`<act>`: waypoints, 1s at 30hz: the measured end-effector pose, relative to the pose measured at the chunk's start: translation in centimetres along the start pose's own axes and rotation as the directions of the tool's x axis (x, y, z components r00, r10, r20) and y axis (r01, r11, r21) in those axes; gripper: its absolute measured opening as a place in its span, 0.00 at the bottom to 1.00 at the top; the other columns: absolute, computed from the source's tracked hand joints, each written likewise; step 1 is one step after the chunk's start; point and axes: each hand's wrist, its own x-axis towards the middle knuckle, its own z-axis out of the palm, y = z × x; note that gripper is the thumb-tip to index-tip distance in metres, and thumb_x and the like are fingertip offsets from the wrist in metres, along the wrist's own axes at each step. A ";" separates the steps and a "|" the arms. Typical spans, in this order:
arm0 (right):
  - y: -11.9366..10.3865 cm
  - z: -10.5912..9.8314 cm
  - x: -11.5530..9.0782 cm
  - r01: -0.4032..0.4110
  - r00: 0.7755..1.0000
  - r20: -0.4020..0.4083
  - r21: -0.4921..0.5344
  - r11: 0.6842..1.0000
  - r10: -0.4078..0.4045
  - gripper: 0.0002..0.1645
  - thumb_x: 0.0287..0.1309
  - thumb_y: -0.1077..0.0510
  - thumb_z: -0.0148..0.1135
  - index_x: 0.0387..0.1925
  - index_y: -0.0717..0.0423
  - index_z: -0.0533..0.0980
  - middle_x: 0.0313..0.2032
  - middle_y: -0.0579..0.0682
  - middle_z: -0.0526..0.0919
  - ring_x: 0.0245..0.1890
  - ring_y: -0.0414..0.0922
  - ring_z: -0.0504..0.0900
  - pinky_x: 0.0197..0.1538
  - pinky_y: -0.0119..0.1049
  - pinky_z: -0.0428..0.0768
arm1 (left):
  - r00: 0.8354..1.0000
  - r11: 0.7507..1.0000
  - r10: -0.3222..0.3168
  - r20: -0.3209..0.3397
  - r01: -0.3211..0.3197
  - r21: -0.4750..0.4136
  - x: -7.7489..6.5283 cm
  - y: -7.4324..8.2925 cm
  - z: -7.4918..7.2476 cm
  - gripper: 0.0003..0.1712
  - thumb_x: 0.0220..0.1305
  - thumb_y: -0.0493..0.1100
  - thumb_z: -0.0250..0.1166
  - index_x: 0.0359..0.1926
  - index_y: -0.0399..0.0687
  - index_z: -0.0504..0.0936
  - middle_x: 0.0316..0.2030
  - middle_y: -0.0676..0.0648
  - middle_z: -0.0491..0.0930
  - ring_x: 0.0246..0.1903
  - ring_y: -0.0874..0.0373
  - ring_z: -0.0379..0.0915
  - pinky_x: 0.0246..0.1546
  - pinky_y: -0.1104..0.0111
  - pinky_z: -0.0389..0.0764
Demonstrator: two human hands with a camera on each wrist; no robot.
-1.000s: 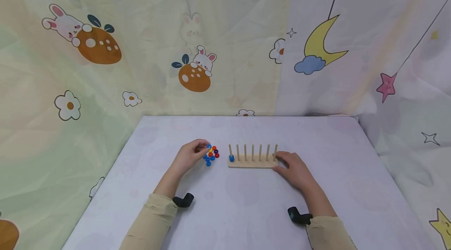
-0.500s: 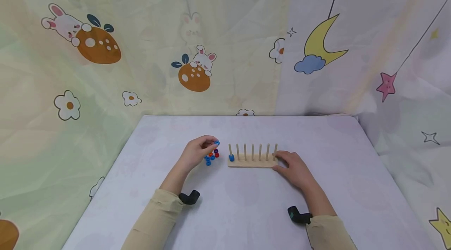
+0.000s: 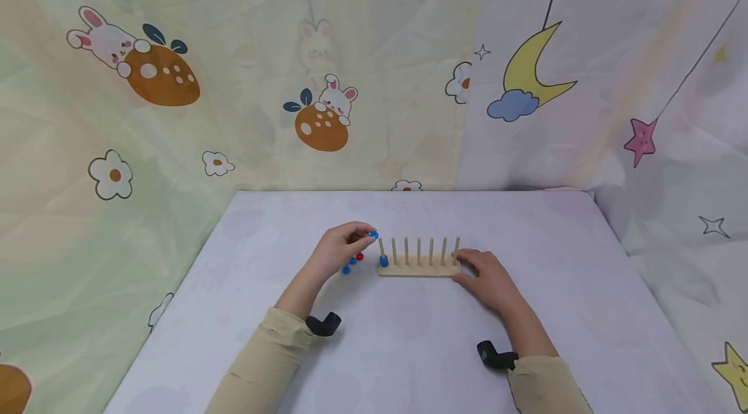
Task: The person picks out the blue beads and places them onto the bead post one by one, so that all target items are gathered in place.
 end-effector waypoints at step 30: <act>0.0 0.0 0.0 -0.006 1.000 -0.002 -0.001 1.000 0.006 0.33 0.60 0.45 0.67 0.64 0.51 0.73 0.65 0.56 0.74 0.62 0.58 0.70 0.63 0.60 0.67 | 0.999 0.999 0.030 0.015 -0.031 0.041 0.1 -1.6 2.3 0.12 0.65 0.54 0.66 0.48 0.61 0.84 0.36 0.58 0.81 0.35 0.64 0.74 0.33 0.71 0.76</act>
